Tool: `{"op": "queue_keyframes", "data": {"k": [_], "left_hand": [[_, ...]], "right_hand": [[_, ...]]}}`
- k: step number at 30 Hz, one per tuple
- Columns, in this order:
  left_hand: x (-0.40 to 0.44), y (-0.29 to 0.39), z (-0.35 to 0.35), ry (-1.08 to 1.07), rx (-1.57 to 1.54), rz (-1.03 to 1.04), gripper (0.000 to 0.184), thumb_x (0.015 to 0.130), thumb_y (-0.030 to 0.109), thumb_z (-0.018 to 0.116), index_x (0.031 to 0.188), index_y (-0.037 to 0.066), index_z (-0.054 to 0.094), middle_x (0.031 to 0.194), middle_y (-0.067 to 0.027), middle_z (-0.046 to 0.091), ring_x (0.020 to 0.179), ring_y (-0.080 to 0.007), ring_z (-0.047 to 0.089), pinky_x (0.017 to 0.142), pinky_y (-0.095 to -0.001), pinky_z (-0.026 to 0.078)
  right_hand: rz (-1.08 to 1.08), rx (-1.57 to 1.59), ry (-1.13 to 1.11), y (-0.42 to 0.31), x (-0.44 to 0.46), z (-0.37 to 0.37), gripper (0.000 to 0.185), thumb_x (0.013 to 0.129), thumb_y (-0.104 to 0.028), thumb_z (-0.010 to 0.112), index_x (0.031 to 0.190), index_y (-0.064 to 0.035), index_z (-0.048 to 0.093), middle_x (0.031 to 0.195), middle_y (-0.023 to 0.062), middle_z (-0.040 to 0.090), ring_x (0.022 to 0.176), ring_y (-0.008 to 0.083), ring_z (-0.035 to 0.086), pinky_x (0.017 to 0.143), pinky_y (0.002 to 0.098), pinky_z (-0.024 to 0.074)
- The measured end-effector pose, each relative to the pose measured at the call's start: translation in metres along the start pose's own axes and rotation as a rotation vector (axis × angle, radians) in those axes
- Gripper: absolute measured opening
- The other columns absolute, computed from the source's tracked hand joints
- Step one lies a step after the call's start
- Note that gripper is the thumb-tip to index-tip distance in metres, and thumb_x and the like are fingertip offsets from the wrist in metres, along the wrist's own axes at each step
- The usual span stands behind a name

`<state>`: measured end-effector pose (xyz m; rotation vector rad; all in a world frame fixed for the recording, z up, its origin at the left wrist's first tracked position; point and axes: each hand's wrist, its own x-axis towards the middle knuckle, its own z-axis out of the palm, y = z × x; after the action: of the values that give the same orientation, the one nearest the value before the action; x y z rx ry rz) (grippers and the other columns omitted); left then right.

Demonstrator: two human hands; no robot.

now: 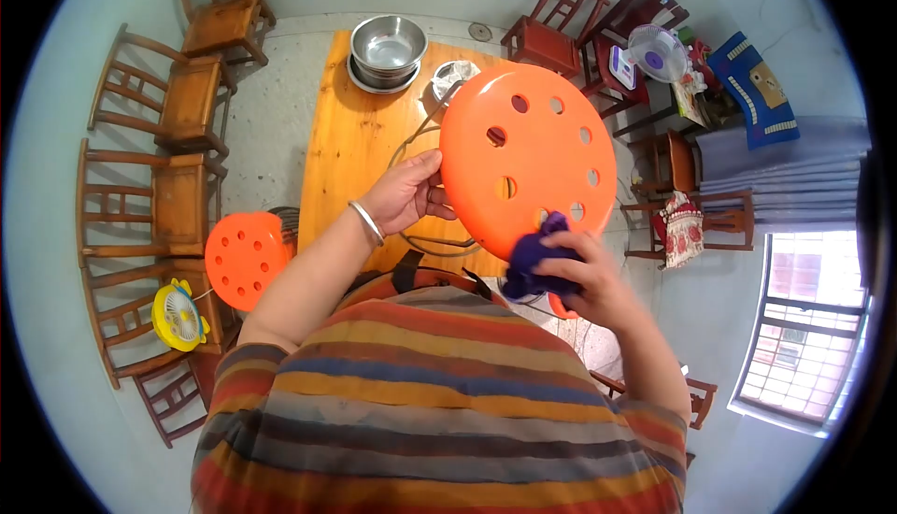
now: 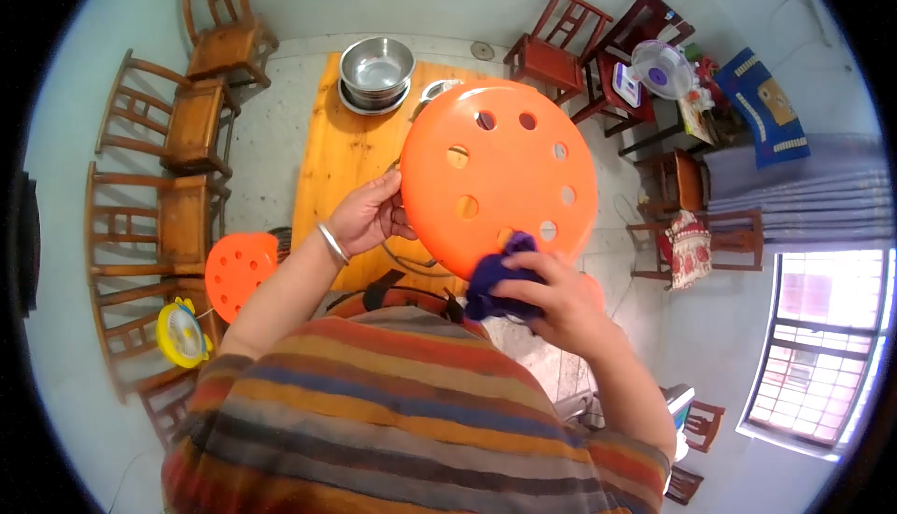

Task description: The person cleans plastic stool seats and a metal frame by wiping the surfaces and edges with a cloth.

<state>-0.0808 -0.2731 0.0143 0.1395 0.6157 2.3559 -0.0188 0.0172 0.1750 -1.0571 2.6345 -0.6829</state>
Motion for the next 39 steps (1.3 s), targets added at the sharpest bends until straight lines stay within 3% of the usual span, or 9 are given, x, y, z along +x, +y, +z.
{"op": "queue_keyframes", "data": {"k": [11, 17, 21, 23, 25, 27, 31, 35, 39], "left_hand": [[0.0, 0.003, 0.027, 0.227, -0.015, -0.04, 0.04, 0.103, 0.036, 0.039, 0.129, 0.008, 0.05, 0.113, -0.0087, 0.066, 0.092, -0.0199, 0.067, 0.085, -0.0336, 0.055], [-0.003, 0.008, 0.016, 0.206, 0.132, 0.068, 0.037, 0.104, 0.03, 0.037, 0.123, 0.004, 0.055, 0.111, -0.0072, 0.067, 0.096, -0.0159, 0.066, 0.084, -0.0289, 0.056], [-0.004, 0.008, 0.01, 0.175, 0.131, 0.067, 0.037, 0.105, 0.03, 0.035, 0.123, 0.004, 0.055, 0.111, -0.0073, 0.066, 0.096, -0.0172, 0.067, 0.083, -0.0297, 0.056], [-0.005, 0.011, 0.016, 0.2, 0.158, 0.05, 0.037, 0.105, 0.03, 0.035, 0.123, 0.004, 0.055, 0.111, -0.0072, 0.066, 0.094, -0.0172, 0.067, 0.082, -0.0294, 0.056], [-0.004, 0.013, 0.017, 0.186, 0.155, 0.037, 0.037, 0.105, 0.029, 0.034, 0.123, 0.004, 0.054, 0.11, -0.0068, 0.067, 0.093, -0.0175, 0.067, 0.083, -0.0315, 0.055], [-0.008, 0.013, 0.018, 0.183, 0.142, 0.027, 0.037, 0.105, 0.029, 0.035, 0.125, 0.004, 0.053, 0.111, -0.0064, 0.066, 0.094, -0.0176, 0.066, 0.085, -0.0334, 0.054], [-0.011, 0.008, 0.035, 0.267, 0.167, 0.044, 0.038, 0.103, 0.03, 0.039, 0.131, 0.006, 0.047, 0.116, -0.0058, 0.064, 0.101, -0.0173, 0.062, 0.089, -0.0364, 0.049], [-0.003, -0.016, 0.057, 0.354, 0.48, 0.207, 0.044, 0.1, 0.028, 0.048, 0.139, 0.01, 0.038, 0.121, -0.0056, 0.061, 0.106, -0.0155, 0.059, 0.086, -0.0326, 0.05], [-0.003, -0.003, 0.05, 0.32, 0.57, 0.067, 0.037, 0.098, 0.024, 0.053, 0.129, 0.009, 0.039, 0.11, -0.006, 0.061, 0.085, -0.0127, 0.062, 0.065, -0.0258, 0.051]], "right_hand": [[-0.281, -0.391, 0.245, -0.045, 0.084, 0.072, 0.031, 0.069, -0.016, 0.066, 0.1, -0.0229, 0.066, 0.114, -0.0009, 0.058, 0.096, 0.0211, 0.052, 0.078, 0.0375, 0.0455], [-0.168, -0.356, 0.412, -0.02, 0.013, 0.085, 0.036, 0.068, -0.008, 0.067, 0.102, -0.0196, 0.065, 0.118, 0.0017, 0.058, 0.097, 0.0241, 0.054, 0.081, 0.0384, 0.0461], [0.493, -0.41, 0.807, 0.05, -0.087, 0.075, 0.036, 0.078, 0.005, 0.061, 0.112, -0.0059, 0.059, 0.107, 0.0142, 0.062, 0.098, 0.0301, 0.058, 0.089, 0.0403, 0.0467], [1.016, 0.69, 1.312, 0.084, -0.138, 0.071, 0.038, 0.09, -0.003, 0.056, 0.127, -0.0021, 0.051, 0.119, 0.0125, 0.061, 0.106, 0.0283, 0.06, 0.093, 0.0386, 0.0474], [0.414, 1.403, 1.382, 0.068, -0.138, 0.057, 0.043, 0.092, -0.005, 0.055, 0.133, 0.0, 0.046, 0.128, 0.0146, 0.057, 0.112, 0.0312, 0.058, 0.098, 0.0409, 0.0468], [0.324, 1.442, 1.447, 0.035, -0.104, 0.052, 0.046, 0.093, -0.005, 0.052, 0.138, -0.0004, 0.039, 0.13, 0.0156, 0.054, 0.113, 0.0325, 0.057, 0.101, 0.0426, 0.0453], [0.468, 0.967, 1.312, 0.0, -0.062, 0.077, 0.054, 0.085, 0.0, 0.061, 0.135, -0.0085, 0.042, 0.124, 0.0166, 0.055, 0.113, 0.0291, 0.056, 0.098, 0.0419, 0.0461], [0.209, -0.024, 0.69, -0.052, 0.016, 0.073, 0.049, 0.068, 0.001, 0.069, 0.114, -0.0161, 0.064, 0.115, 0.0114, 0.058, 0.101, 0.0305, 0.058, 0.085, 0.0379, 0.0497], [0.301, -0.041, 0.69, -0.041, 0.01, 0.075, 0.044, 0.062, 0.002, 0.07, 0.101, -0.0168, 0.069, 0.11, 0.0086, 0.06, 0.101, 0.0311, 0.058, 0.083, 0.0403, 0.0503]]}}
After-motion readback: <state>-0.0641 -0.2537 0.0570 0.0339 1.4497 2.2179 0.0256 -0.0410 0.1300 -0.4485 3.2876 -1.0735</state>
